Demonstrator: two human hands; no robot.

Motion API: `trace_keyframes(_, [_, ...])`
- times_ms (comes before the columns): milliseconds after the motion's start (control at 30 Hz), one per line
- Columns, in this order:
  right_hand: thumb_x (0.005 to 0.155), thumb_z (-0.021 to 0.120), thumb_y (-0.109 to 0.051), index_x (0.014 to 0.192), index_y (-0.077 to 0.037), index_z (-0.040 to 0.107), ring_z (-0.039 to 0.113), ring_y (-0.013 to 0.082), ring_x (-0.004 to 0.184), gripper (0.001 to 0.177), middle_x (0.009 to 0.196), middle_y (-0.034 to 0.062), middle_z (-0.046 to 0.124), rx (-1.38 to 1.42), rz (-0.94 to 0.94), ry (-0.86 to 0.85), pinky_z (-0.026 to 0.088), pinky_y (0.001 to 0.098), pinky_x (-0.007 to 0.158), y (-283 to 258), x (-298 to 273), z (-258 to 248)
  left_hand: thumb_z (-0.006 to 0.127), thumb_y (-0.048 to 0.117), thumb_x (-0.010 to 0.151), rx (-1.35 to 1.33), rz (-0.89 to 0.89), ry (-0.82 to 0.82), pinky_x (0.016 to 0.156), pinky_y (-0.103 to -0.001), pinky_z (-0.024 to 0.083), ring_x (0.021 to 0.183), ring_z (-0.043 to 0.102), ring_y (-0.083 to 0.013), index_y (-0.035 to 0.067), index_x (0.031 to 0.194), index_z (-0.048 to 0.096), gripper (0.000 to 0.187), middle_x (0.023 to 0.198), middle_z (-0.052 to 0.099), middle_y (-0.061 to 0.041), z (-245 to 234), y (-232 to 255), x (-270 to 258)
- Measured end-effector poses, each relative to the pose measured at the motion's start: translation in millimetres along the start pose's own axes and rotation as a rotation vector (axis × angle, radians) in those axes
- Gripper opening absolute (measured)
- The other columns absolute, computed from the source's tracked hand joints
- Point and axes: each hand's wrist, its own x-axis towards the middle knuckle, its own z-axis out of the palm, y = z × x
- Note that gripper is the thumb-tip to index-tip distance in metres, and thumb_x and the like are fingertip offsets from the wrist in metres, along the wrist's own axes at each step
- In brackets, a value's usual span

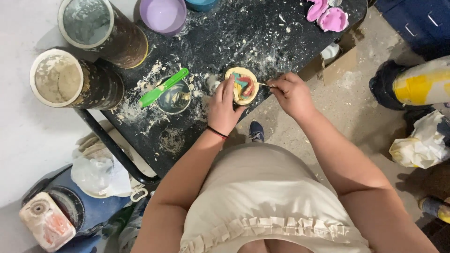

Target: The person is using a small tool to detail and refine a plaster mold of a dental arch on a laboratory bench.

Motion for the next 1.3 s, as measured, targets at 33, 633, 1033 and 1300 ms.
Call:
trace_keyframes(33, [0.098, 0.079, -0.009, 0.106, -0.006, 0.079, 0.069, 0.033, 0.087, 0.009, 0.096, 0.0091, 0.063, -0.003, 0.002, 0.001, 0.059, 0.0405, 0.066, -5, -3, -2, 0.093, 0.02, 0.079, -0.003, 0.002, -0.001, 0.095, -0.057, 0.057, 0.118, 0.067, -0.0462, 0.013, 0.168, 0.023, 0.113, 0.148, 0.047, -0.023, 3, 0, 1])
trace_keyframes(633, [0.099, 0.076, -0.006, 0.109, 0.004, 0.075, 0.073, 0.0415, 0.086, 0.015, 0.094, 0.0227, 0.071, 0.183, 0.33, 0.017, 0.058, 0.0443, 0.064, -44, -55, 27, 0.088, 0.014, 0.09, -0.06, 0.171, 0.087, 0.105, -0.054, 0.055, 0.132, 0.061, -0.0396, 0.009, 0.164, 0.03, 0.095, 0.162, 0.032, -0.024, -39, 2, -36])
trace_keyframes(1033, [0.101, 0.075, -0.017, 0.11, -0.002, 0.077, 0.072, 0.0234, 0.07, 0.017, 0.07, 0.0113, 0.071, 0.356, 0.417, -0.102, 0.055, 0.0364, 0.066, -128, -14, 14, 0.101, 0.033, 0.075, 0.112, 0.018, 0.352, 0.117, -0.058, 0.038, 0.146, 0.047, -0.0454, 0.005, 0.161, 0.039, 0.109, 0.163, 0.036, -0.024, -145, -57, -58])
trace_keyframes(1300, [0.076, 0.073, -0.003, 0.114, -0.01, 0.077, 0.059, 0.0383, 0.08, 0.039, 0.092, 0.0116, 0.055, -0.381, -0.373, -0.169, 0.051, 0.0504, 0.047, -174, 57, 103, 0.092, 0.06, 0.081, 0.671, -0.163, -0.069, 0.122, -0.055, 0.029, 0.153, 0.045, -0.0312, 0.019, 0.172, 0.006, 0.131, 0.176, -0.003, -0.01, -138, -72, -12])
